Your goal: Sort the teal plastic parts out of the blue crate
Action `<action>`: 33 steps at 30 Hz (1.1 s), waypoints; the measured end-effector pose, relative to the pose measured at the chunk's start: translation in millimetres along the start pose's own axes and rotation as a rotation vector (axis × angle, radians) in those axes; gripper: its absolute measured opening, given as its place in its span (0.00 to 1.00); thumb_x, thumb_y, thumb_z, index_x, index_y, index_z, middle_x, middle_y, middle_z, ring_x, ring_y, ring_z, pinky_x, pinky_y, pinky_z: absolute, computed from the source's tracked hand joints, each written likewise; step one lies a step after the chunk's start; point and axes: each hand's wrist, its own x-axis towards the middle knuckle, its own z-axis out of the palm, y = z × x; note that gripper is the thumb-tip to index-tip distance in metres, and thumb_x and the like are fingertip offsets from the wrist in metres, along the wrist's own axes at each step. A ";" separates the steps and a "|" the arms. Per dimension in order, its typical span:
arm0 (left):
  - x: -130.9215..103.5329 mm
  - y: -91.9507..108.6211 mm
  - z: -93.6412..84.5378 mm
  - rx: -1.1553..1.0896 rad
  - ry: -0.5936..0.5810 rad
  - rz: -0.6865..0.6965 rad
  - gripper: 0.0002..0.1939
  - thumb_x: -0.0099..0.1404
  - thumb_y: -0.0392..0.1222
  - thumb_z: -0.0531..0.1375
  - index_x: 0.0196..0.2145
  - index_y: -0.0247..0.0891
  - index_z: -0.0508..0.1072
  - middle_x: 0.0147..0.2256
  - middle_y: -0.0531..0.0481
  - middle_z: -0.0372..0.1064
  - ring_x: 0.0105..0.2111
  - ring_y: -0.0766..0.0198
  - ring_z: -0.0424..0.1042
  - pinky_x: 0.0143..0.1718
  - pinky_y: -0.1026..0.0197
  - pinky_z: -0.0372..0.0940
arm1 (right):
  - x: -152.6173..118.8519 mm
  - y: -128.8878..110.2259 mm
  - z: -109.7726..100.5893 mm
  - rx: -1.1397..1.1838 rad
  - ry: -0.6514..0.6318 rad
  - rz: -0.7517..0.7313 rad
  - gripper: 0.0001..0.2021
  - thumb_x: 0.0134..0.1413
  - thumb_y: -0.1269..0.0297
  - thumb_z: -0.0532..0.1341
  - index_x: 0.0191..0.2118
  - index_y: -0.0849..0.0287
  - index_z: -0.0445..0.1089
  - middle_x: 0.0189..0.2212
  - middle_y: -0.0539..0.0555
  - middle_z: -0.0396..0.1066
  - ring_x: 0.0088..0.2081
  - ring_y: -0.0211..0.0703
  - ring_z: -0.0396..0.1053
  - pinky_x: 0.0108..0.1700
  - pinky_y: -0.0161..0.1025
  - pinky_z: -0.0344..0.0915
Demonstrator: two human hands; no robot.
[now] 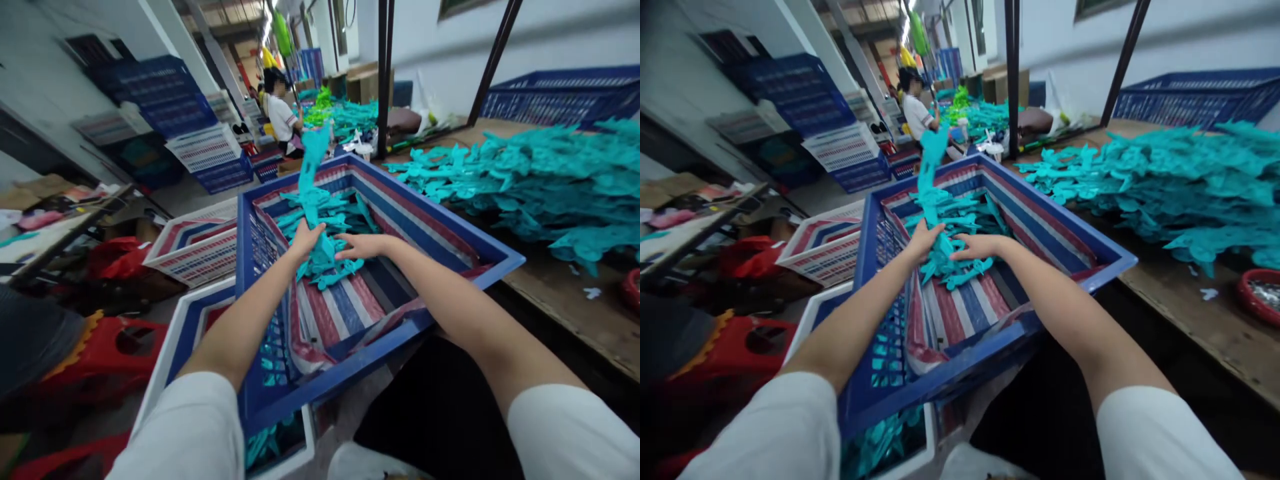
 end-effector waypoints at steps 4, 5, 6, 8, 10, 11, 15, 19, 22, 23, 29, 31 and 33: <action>-8.6 2.7 26.5 -0.212 0.103 0.086 0.15 0.77 0.46 0.67 0.52 0.44 0.64 0.51 0.44 0.80 0.52 0.56 0.83 0.56 0.55 0.78 | 4.6 -25.5 23.9 0.218 0.446 -0.043 0.34 0.56 0.68 0.81 0.67 0.57 0.77 0.40 0.54 0.81 0.37 0.51 0.79 0.50 0.44 0.76; -10.1 6.0 29.6 -0.275 0.083 0.098 0.16 0.77 0.47 0.67 0.53 0.45 0.64 0.54 0.43 0.80 0.52 0.57 0.83 0.55 0.55 0.79 | 6.1 -28.4 25.3 0.273 0.513 -0.027 0.31 0.59 0.68 0.79 0.67 0.57 0.76 0.43 0.55 0.82 0.37 0.49 0.79 0.50 0.45 0.76; -12.2 9.5 31.6 -0.345 0.032 0.102 0.18 0.76 0.48 0.68 0.55 0.46 0.64 0.55 0.43 0.80 0.52 0.56 0.83 0.53 0.55 0.79 | 7.5 -30.3 25.3 0.323 0.549 -0.012 0.29 0.63 0.66 0.76 0.67 0.57 0.75 0.45 0.56 0.82 0.36 0.48 0.79 0.48 0.44 0.77; -18.5 15.2 33.7 -0.481 -0.127 0.089 0.26 0.71 0.49 0.72 0.58 0.48 0.65 0.56 0.44 0.80 0.50 0.55 0.84 0.49 0.55 0.80 | 9.5 -32.0 22.7 0.396 0.560 0.007 0.25 0.69 0.58 0.72 0.66 0.58 0.71 0.44 0.56 0.82 0.34 0.47 0.79 0.41 0.43 0.78; -26.0 18.2 36.0 -0.565 -0.255 0.057 0.31 0.64 0.50 0.75 0.60 0.49 0.67 0.53 0.47 0.81 0.47 0.53 0.83 0.46 0.54 0.80 | 10.4 -32.1 19.7 0.466 0.579 0.008 0.20 0.71 0.54 0.71 0.60 0.59 0.71 0.44 0.57 0.82 0.37 0.47 0.81 0.39 0.41 0.78; -29.3 19.1 37.4 -0.578 -0.273 0.048 0.33 0.62 0.51 0.76 0.60 0.49 0.68 0.50 0.48 0.81 0.45 0.53 0.83 0.45 0.54 0.80 | 10.7 -32.0 18.8 0.485 0.596 0.000 0.18 0.71 0.53 0.70 0.55 0.59 0.71 0.46 0.59 0.82 0.41 0.47 0.82 0.42 0.41 0.79; -34.1 23.6 38.4 -0.519 -0.147 0.165 0.34 0.62 0.46 0.75 0.63 0.50 0.69 0.40 0.53 0.76 0.41 0.55 0.80 0.48 0.54 0.78 | 12.3 -33.1 20.6 0.476 0.606 -0.056 0.18 0.63 0.54 0.77 0.49 0.59 0.74 0.58 0.62 0.81 0.56 0.51 0.81 0.58 0.43 0.79; -33.0 30.3 32.5 -0.419 -0.057 0.261 0.30 0.73 0.43 0.69 0.68 0.48 0.65 0.40 0.52 0.73 0.42 0.56 0.80 0.52 0.54 0.76 | 10.7 -33.1 24.9 0.308 0.550 -0.149 0.33 0.53 0.48 0.81 0.61 0.57 0.78 0.71 0.65 0.73 0.64 0.61 0.77 0.66 0.50 0.75; -32.9 32.4 32.1 -0.402 -0.164 0.238 0.30 0.77 0.47 0.69 0.70 0.48 0.63 0.44 0.50 0.75 0.47 0.53 0.81 0.57 0.52 0.75 | 4.5 -30.1 23.4 0.107 0.587 -0.228 0.29 0.61 0.39 0.73 0.56 0.57 0.78 0.61 0.65 0.79 0.58 0.62 0.78 0.65 0.52 0.73; -32.3 32.2 32.3 -0.388 -0.196 0.247 0.32 0.76 0.48 0.71 0.70 0.48 0.63 0.45 0.49 0.76 0.50 0.52 0.81 0.59 0.51 0.75 | 2.2 -28.7 21.8 0.059 0.607 -0.243 0.26 0.64 0.38 0.69 0.52 0.56 0.78 0.54 0.63 0.81 0.54 0.61 0.78 0.63 0.51 0.73; -20.1 29.3 15.6 -0.400 -0.294 0.222 0.45 0.59 0.46 0.81 0.68 0.47 0.66 0.50 0.46 0.79 0.51 0.48 0.83 0.60 0.42 0.77 | 0.5 -13.6 -0.7 0.017 0.806 -0.124 0.35 0.75 0.24 0.47 0.30 0.50 0.58 0.27 0.54 0.64 0.34 0.52 0.66 0.45 0.46 0.68; -14.5 30.0 4.2 -0.454 -0.337 0.166 0.46 0.59 0.46 0.80 0.69 0.48 0.65 0.52 0.44 0.80 0.48 0.46 0.84 0.54 0.40 0.80 | 1.1 -5.8 -14.5 0.030 0.902 -0.067 0.35 0.77 0.25 0.45 0.30 0.50 0.56 0.28 0.55 0.65 0.35 0.52 0.65 0.44 0.45 0.66; -9.3 30.5 -6.3 -0.466 -0.340 0.155 0.47 0.59 0.44 0.79 0.71 0.48 0.64 0.53 0.43 0.80 0.48 0.45 0.86 0.51 0.40 0.82 | -0.3 2.0 -29.1 0.045 0.962 -0.030 0.33 0.79 0.28 0.46 0.31 0.50 0.59 0.31 0.56 0.69 0.37 0.53 0.67 0.44 0.44 0.66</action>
